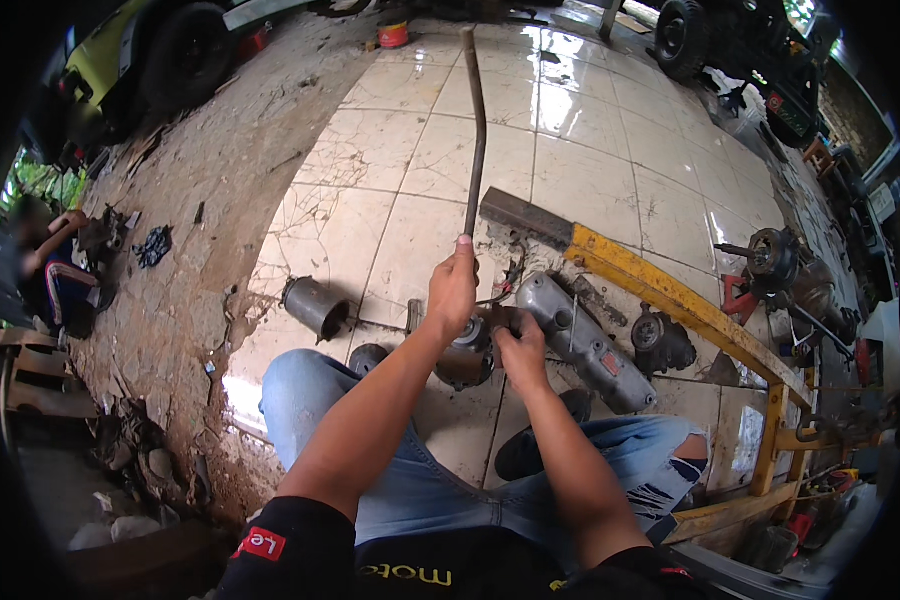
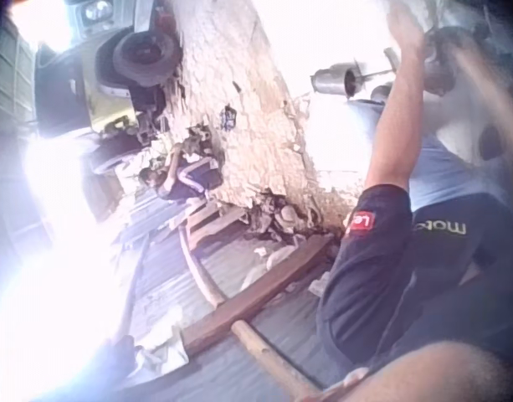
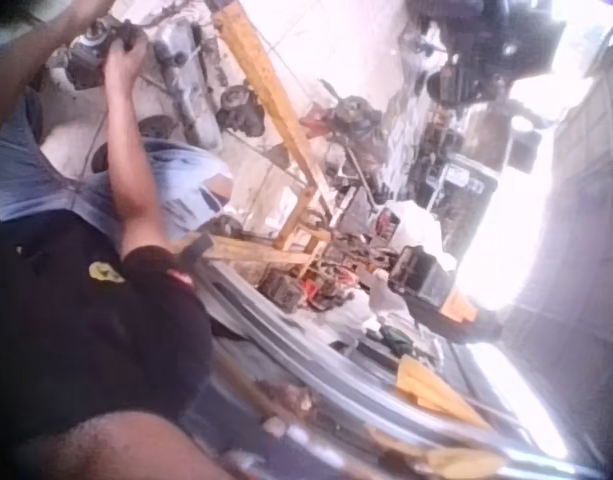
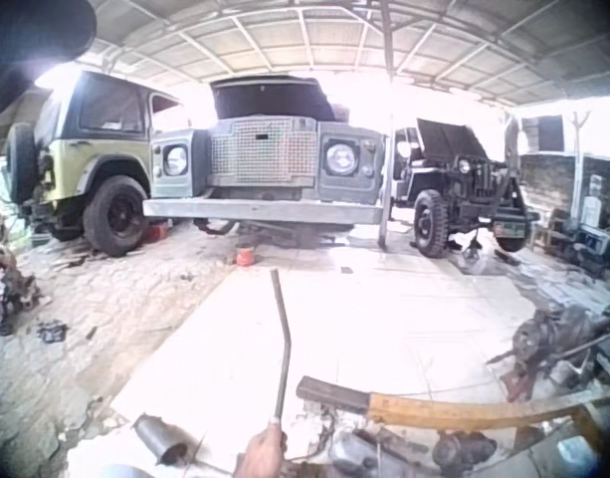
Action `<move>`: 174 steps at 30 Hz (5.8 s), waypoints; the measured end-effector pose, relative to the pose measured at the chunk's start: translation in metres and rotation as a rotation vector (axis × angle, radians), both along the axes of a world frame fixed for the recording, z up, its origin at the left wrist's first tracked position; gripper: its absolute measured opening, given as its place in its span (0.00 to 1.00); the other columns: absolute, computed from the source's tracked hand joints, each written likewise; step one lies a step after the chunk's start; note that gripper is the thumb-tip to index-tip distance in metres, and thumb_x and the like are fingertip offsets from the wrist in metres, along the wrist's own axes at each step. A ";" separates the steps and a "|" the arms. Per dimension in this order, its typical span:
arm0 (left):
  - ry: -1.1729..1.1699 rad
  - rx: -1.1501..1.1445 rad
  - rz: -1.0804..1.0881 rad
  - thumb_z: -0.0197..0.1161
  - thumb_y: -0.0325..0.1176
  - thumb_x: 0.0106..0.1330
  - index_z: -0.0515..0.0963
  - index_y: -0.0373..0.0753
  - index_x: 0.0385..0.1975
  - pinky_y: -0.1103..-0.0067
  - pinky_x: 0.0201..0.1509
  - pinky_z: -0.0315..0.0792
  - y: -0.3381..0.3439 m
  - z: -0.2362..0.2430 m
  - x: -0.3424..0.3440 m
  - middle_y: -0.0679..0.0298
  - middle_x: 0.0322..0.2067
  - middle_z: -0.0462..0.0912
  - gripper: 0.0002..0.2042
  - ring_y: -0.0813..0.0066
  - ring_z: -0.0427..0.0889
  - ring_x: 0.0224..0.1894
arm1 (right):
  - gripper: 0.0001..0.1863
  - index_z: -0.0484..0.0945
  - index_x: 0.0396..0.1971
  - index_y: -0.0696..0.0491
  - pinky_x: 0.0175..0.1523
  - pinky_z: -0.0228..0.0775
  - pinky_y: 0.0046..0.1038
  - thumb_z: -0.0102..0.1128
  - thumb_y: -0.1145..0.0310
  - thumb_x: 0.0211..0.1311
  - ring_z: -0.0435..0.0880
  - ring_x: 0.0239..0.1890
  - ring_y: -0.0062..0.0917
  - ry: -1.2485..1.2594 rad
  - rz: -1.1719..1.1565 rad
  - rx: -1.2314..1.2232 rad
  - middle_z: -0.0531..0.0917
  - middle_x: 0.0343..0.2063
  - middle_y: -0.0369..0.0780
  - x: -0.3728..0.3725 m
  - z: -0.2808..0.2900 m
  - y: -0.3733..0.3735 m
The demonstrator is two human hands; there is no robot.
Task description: The person sits on the floor and uses a metal rod and a small tool to manipulate a cylindrical mechanical component. They repeatedly insert the rod into the component and adjust it with their hands, occasionally picking up and setting down other parts nearby.
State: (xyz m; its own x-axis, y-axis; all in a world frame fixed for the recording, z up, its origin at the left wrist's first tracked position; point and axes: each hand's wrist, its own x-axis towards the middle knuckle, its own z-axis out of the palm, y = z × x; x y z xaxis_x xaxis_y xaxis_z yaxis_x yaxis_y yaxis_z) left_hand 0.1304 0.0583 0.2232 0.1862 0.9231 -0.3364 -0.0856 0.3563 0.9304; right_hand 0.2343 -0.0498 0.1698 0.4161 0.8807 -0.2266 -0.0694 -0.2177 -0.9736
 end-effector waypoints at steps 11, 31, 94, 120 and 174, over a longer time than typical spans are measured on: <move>0.132 0.046 0.004 0.39 0.61 0.74 0.74 0.34 0.26 0.73 0.35 0.66 -0.008 0.010 -0.012 0.61 0.22 0.74 0.33 0.72 0.70 0.27 | 0.14 0.74 0.49 0.62 0.19 0.59 0.20 0.54 0.77 0.63 0.70 0.16 0.15 -0.078 0.028 0.033 0.81 0.29 0.38 -0.004 -0.032 0.010; -0.028 -0.052 -0.036 0.37 0.63 0.74 0.65 0.43 0.24 0.77 0.26 0.60 -0.006 0.008 -0.019 0.72 0.17 0.59 0.29 0.79 0.58 0.19 | 0.09 0.81 0.37 0.60 0.42 0.75 0.36 0.60 0.71 0.60 0.86 0.36 0.41 -0.552 0.053 -0.023 0.85 0.30 0.50 -0.002 -0.030 0.008; -0.083 -0.044 -0.058 0.36 0.62 0.74 0.62 0.45 0.21 0.77 0.25 0.58 -0.005 0.000 -0.019 0.72 0.17 0.58 0.28 0.80 0.56 0.18 | 0.16 0.82 0.41 0.58 0.41 0.76 0.38 0.56 0.60 0.65 0.86 0.33 0.44 -0.629 0.125 -0.021 0.84 0.27 0.53 0.003 -0.024 0.029; -0.062 0.011 -0.078 0.38 0.57 0.76 0.67 0.47 0.20 0.79 0.18 0.55 0.005 -0.019 -0.018 0.74 0.15 0.61 0.25 0.82 0.58 0.15 | 0.20 0.81 0.39 0.63 0.44 0.74 0.37 0.58 0.59 0.63 0.86 0.36 0.44 -0.596 0.025 -0.127 0.85 0.30 0.53 0.022 -0.046 0.024; 0.181 0.190 -0.063 0.37 0.58 0.75 0.75 0.22 0.50 0.69 0.58 0.68 0.007 -0.016 0.000 0.39 0.44 0.81 0.36 0.54 0.79 0.53 | 0.20 0.77 0.40 0.65 0.38 0.73 0.29 0.57 0.60 0.68 0.83 0.32 0.26 -0.630 -0.106 -0.243 0.84 0.30 0.50 0.042 -0.076 0.029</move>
